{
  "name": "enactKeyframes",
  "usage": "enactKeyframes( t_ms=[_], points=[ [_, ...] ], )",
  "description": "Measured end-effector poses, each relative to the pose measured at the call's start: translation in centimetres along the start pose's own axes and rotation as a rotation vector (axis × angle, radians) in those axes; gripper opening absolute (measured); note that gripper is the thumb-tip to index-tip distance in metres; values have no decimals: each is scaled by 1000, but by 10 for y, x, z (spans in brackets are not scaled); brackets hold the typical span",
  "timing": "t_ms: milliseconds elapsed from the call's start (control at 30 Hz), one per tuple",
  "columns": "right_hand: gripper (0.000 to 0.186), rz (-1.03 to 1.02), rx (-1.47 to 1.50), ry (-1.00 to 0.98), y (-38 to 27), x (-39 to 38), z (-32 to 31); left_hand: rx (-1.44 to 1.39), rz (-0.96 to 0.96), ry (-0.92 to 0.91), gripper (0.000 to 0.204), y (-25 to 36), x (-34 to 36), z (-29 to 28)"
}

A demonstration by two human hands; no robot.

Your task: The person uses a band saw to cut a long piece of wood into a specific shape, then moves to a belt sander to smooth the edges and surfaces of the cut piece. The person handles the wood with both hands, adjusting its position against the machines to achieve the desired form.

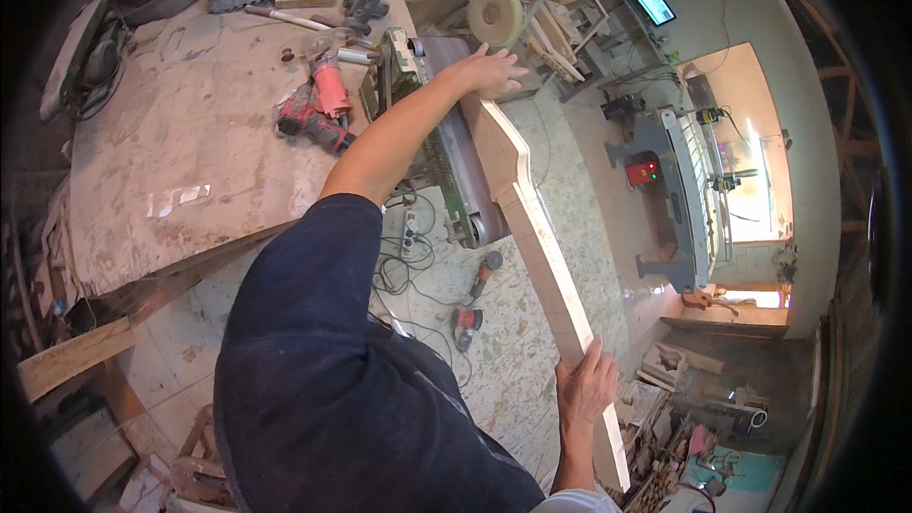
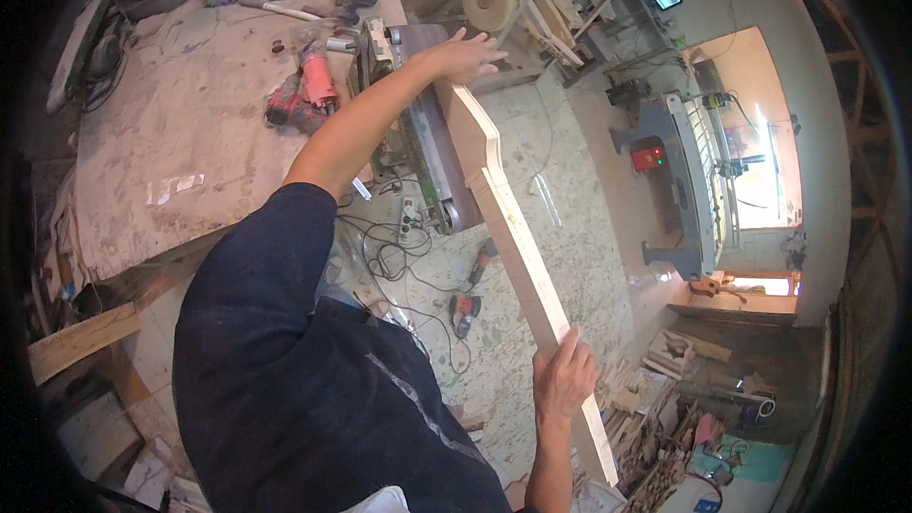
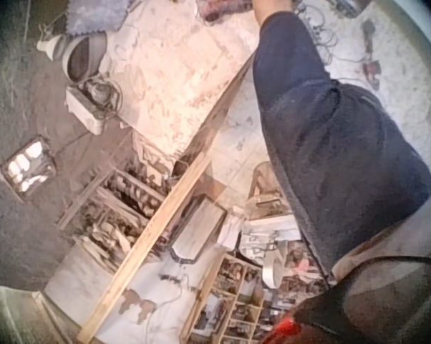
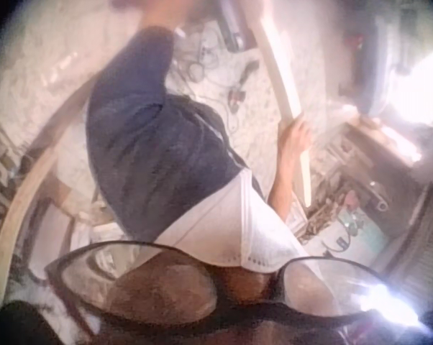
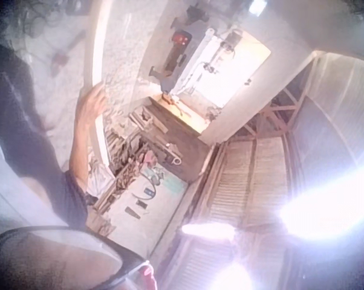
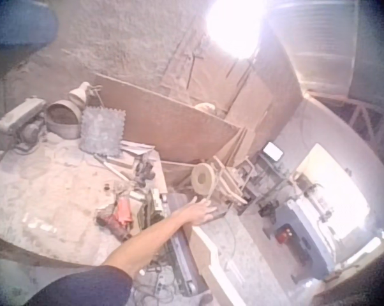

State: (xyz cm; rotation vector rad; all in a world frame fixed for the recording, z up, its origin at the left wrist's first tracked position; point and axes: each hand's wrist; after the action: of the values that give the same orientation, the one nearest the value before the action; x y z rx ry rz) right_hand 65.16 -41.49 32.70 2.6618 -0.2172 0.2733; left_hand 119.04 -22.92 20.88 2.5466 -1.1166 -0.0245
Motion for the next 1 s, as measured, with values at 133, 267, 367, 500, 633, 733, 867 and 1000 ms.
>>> enactKeyframes(
  t_ms=[133, 267, 367, 500, 633, 733, 867, 1000],
  points=[
    [79, 1, 34, -23, -3, -2, -5, -45, 5, 14, 59, -1, -1, -2],
    [84, 53, 62, -74, -7, -2, -12, -65, 6, 12, 59, -1, -1, -1],
    [85, 56, 72, -67, -8, -5, -12, -67, 3, 1, 59, 2, -2, -2],
    [86, 63, 88, -90, -12, -4, -18, -70, -1, -10, 60, -3, 1, 1],
    [87, 71, 108, -105, -12, -10, -22, -79, -3, -30, 60, 1, 0, 1],
    [88, 80, 123, -130, -12, -12, -23, -50, -12, -47, 60, 1, 0, -3],
    [89, 72, 138, -136, -13, -15, -25, -49, -15, -47, 61, 0, -2, -2],
    [89, 68, 139, -142, -15, -16, -29, -56, -20, -47, 61, 2, 0, -1]
  ],
)
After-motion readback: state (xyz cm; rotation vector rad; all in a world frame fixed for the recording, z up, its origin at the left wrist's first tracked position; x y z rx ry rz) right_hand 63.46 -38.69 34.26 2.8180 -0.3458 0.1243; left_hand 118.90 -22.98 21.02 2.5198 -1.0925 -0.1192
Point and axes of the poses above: each hand's wrist, its own x-axis towards the middle knuckle, its own z-axis out of the palm, y = z × x, and after that the axes turned 5 degrees about x, right-handed
